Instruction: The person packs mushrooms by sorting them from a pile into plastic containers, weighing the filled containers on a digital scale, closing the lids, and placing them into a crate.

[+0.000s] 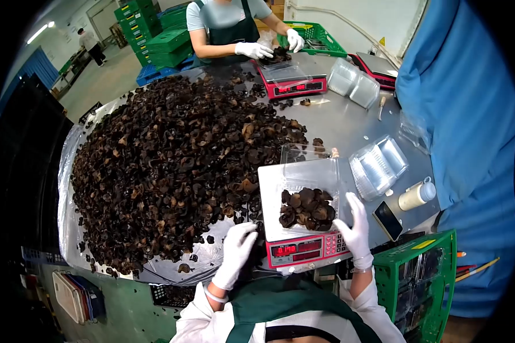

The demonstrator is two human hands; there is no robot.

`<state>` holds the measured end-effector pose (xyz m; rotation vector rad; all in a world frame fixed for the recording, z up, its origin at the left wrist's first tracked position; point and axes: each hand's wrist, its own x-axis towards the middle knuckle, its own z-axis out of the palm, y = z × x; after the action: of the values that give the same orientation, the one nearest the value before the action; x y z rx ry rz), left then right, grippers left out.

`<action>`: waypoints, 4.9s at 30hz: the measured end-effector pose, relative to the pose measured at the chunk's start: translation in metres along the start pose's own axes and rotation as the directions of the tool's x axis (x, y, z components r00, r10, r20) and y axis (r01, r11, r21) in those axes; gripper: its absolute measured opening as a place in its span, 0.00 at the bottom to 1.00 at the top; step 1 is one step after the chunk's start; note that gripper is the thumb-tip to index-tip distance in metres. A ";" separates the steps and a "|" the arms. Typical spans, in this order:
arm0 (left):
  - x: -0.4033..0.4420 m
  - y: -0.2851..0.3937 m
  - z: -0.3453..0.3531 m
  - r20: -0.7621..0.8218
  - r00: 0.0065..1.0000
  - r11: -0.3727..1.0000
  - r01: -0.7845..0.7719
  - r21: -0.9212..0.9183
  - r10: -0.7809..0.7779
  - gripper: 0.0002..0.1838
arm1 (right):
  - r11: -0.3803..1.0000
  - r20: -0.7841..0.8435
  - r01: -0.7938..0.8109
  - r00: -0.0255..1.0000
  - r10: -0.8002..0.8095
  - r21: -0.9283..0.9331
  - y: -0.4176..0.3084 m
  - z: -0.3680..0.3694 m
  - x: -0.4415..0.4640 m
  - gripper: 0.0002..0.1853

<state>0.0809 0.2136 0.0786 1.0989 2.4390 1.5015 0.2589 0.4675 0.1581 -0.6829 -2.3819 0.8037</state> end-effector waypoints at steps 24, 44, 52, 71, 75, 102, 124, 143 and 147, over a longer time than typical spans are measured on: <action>0.085 -0.020 -0.013 0.393 0.865 0.273 0.477 -0.835 -0.311 0.14 | 0.966 -0.139 -0.180 0.968 0.207 0.183 -0.014 0.006 -0.027 0.16; 0.088 0.065 0.047 0.193 0.940 0.959 -0.273 -0.072 0.282 0.05 | 0.741 -0.052 -0.254 0.931 0.362 0.621 -0.032 0.011 0.014 0.16; 0.087 0.104 0.006 0.438 0.889 0.673 0.403 -0.620 -0.129 0.22 | 0.850 0.005 0.047 0.998 -0.058 0.525 -0.070 0.011 0.025 0.23; 0.057 -0.010 -0.017 -0.005 0.968 0.902 -0.234 0.364 0.252 0.25 | 0.837 -0.080 -0.301 0.923 0.376 0.458 0.050 0.051 0.071 0.30; 0.061 0.022 0.023 0.283 0.953 0.983 -0.147 0.111 0.111 0.25 | 0.592 0.063 -0.302 0.919 0.390 0.747 0.039 0.051 0.079 0.29; 0.028 0.029 0.022 0.604 0.766 0.541 0.611 -0.578 -0.219 0.06 | 0.524 0.382 -0.557 0.828 0.411 0.644 0.033 0.032 -0.052 0.06; 0.051 0.098 0.061 0.567 0.823 0.869 0.314 -0.383 -0.048 0.09 | 0.964 -0.249 0.146 0.964 -0.089 0.222 -0.051 -0.132 -0.089 0.39; 0.033 0.119 0.084 0.670 0.734 0.899 0.214 -0.383 0.111 0.12 | 0.158 -0.659 -0.908 0.394 0.641 -0.389 0.143 -0.271 -0.274 0.43; 0.015 0.105 0.064 0.634 0.766 0.891 0.215 -0.401 0.101 0.12 | 0.386 -0.564 -0.601 0.797 0.216 -0.700 0.108 -0.269 -0.165 0.27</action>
<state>0.1522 0.2987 0.1342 1.1602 1.5386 1.2802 0.5769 0.5483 0.2187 -1.7336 -2.0976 -0.4963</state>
